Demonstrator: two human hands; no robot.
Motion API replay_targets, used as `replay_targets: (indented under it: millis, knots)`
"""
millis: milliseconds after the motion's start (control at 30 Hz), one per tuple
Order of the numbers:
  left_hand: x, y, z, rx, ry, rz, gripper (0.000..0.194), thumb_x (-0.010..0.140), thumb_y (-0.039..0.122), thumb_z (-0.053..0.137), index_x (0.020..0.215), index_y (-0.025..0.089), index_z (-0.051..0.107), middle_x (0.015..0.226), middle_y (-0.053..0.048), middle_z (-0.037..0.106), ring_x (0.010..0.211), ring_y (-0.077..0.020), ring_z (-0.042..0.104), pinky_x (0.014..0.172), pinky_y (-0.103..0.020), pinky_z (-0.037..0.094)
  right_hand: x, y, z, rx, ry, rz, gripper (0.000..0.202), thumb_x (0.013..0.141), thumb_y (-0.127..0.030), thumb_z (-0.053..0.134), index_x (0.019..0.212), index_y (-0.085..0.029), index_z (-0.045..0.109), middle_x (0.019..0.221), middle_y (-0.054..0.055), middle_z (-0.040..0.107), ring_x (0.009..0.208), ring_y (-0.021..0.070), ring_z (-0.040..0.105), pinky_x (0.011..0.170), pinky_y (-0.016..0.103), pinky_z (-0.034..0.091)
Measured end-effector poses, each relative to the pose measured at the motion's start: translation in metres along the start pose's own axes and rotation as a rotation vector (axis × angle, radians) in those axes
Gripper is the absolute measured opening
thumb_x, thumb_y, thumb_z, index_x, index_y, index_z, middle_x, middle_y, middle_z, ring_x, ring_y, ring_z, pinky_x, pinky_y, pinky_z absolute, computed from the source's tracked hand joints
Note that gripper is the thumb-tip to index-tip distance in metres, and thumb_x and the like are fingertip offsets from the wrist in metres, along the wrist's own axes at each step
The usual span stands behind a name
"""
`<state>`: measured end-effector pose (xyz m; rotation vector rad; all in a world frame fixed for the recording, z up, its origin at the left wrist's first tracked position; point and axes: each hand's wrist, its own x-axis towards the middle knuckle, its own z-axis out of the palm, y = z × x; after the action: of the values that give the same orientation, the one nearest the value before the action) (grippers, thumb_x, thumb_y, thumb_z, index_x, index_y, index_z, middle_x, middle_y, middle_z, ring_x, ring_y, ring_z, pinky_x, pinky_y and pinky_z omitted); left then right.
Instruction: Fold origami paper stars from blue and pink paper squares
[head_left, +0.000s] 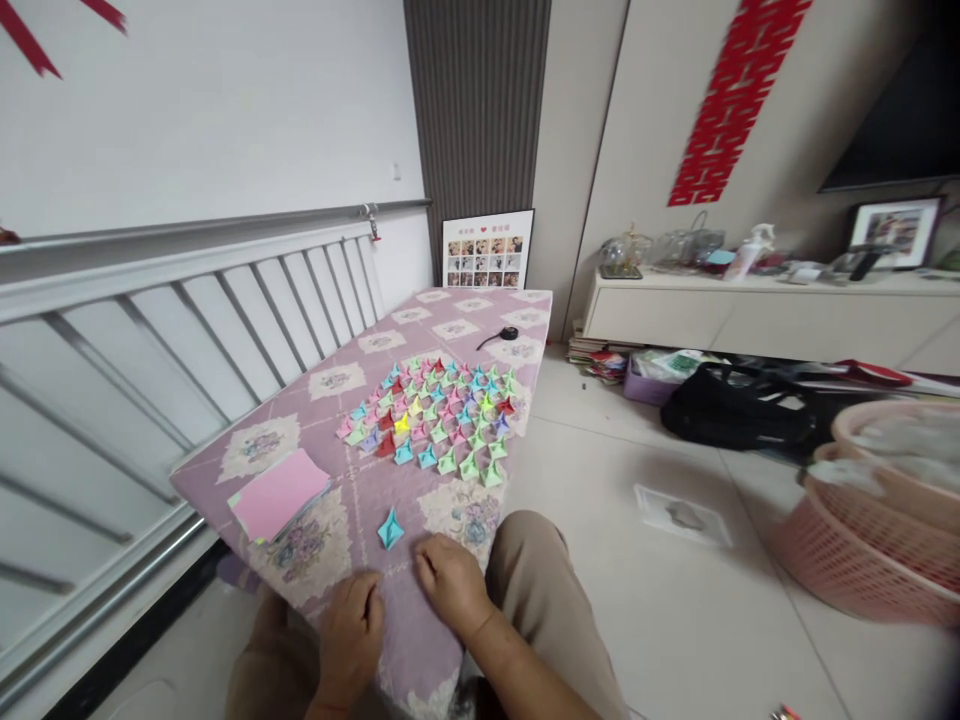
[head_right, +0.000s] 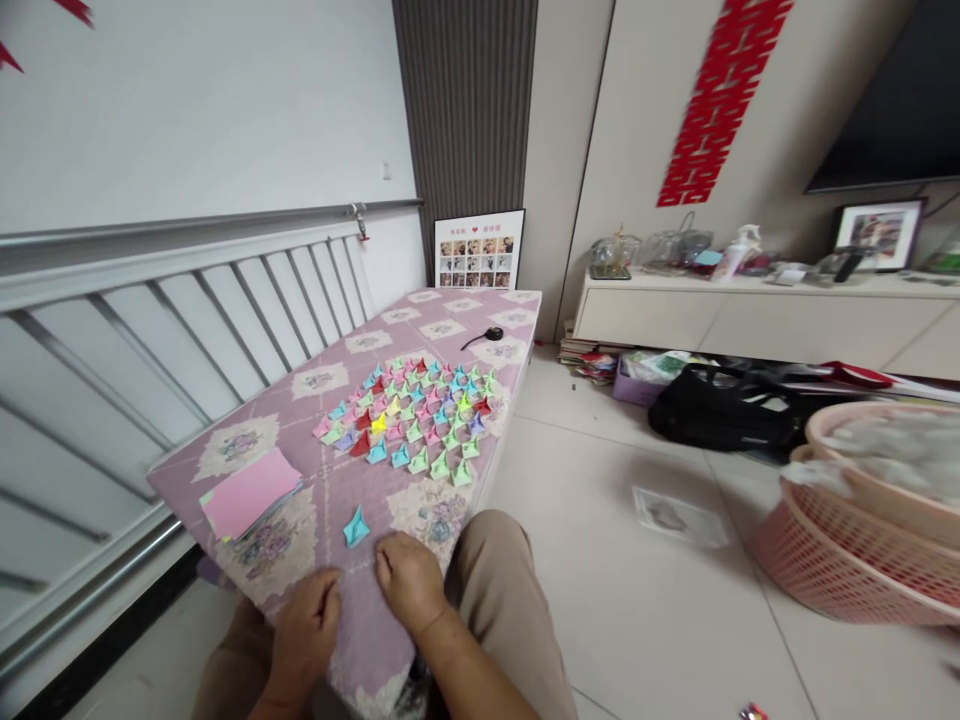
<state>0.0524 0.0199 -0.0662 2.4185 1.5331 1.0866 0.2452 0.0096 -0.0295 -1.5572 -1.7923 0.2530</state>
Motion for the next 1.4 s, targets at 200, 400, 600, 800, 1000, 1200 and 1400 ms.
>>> replay_targets:
  millis: [200, 400, 600, 800, 1000, 1200, 1400]
  knots:
    - [0.001, 0.002, -0.001, 0.000, -0.004, 0.006, 0.025, 0.090, 0.027, 0.038, 0.093, 0.020, 0.062, 0.088, -0.007, 0.067, 0.084, -0.0219, 0.063, 0.078, -0.036, 0.050, 0.000, 0.000, -0.002, 0.010, -0.004, -0.023, 0.012, 0.084, -0.015, 0.049, 0.081, -0.021, 0.059, 0.076, 0.001, 0.061, 0.074, 0.0148, 0.057, 0.070, 0.024, 0.040]
    - [0.006, 0.013, -0.006, -0.003, -0.056, -0.080, 0.025, 0.089, 0.024, 0.039, 0.094, 0.021, 0.063, 0.089, -0.007, 0.068, 0.085, -0.0212, 0.063, 0.078, -0.035, 0.051, 0.002, 0.000, -0.004, 0.029, -0.034, -0.050, 0.016, 0.087, -0.017, 0.045, 0.085, -0.022, 0.059, 0.079, 0.002, 0.063, 0.076, 0.0161, 0.060, 0.070, 0.025, 0.043]
    - [0.008, 0.017, -0.007, -0.024, -0.100, -0.136, 0.027, 0.089, 0.023, 0.038, 0.096, 0.020, 0.063, 0.092, -0.008, 0.068, 0.088, -0.0224, 0.062, 0.081, -0.038, 0.049, 0.004, 0.002, -0.004, 0.013, -0.048, -0.067, 0.019, 0.088, -0.019, 0.043, 0.085, -0.023, 0.061, 0.079, 0.002, 0.065, 0.077, 0.0171, 0.062, 0.071, 0.027, 0.046]
    - [0.010, 0.020, -0.008, -0.042, -0.107, -0.153, 0.027, 0.089, 0.021, 0.038, 0.097, 0.020, 0.063, 0.093, -0.008, 0.068, 0.089, -0.0221, 0.062, 0.081, -0.037, 0.048, 0.004, 0.002, -0.004, -0.006, -0.048, -0.094, 0.018, 0.089, -0.021, 0.045, 0.096, -0.023, 0.062, 0.088, 0.003, 0.069, 0.084, 0.0186, 0.065, 0.076, 0.030, 0.049]
    - [0.012, 0.022, -0.010, -0.049, -0.111, -0.168, 0.027, 0.088, 0.020, 0.038, 0.097, 0.020, 0.063, 0.094, -0.007, 0.067, 0.090, -0.0221, 0.061, 0.083, -0.037, 0.047, 0.003, 0.004, 0.000, -0.008, -0.036, -0.095, 0.023, 0.084, -0.020, 0.050, 0.104, -0.023, 0.061, 0.096, 0.004, 0.071, 0.089, 0.0191, 0.066, 0.080, 0.030, 0.051]
    - [0.012, 0.024, -0.012, -0.040, -0.115, -0.183, 0.027, 0.088, 0.020, 0.037, 0.094, 0.021, 0.064, 0.091, -0.007, 0.067, 0.087, -0.0225, 0.061, 0.081, -0.037, 0.046, 0.002, 0.007, 0.003, -0.043, -0.028, -0.093, 0.026, 0.084, -0.018, 0.049, 0.106, -0.023, 0.062, 0.097, 0.004, 0.072, 0.088, 0.0196, 0.068, 0.079, 0.031, 0.052]
    - [0.026, 0.031, -0.019, -0.206, -0.107, -0.294, 0.025, 0.087, 0.025, 0.039, 0.088, 0.020, 0.064, 0.086, -0.007, 0.067, 0.084, -0.0218, 0.061, 0.079, -0.036, 0.048, 0.004, 0.006, 0.002, -0.049, -0.048, -0.125, 0.028, 0.084, -0.015, 0.046, 0.104, -0.024, 0.063, 0.095, 0.004, 0.072, 0.086, 0.0191, 0.068, 0.078, 0.030, 0.052]
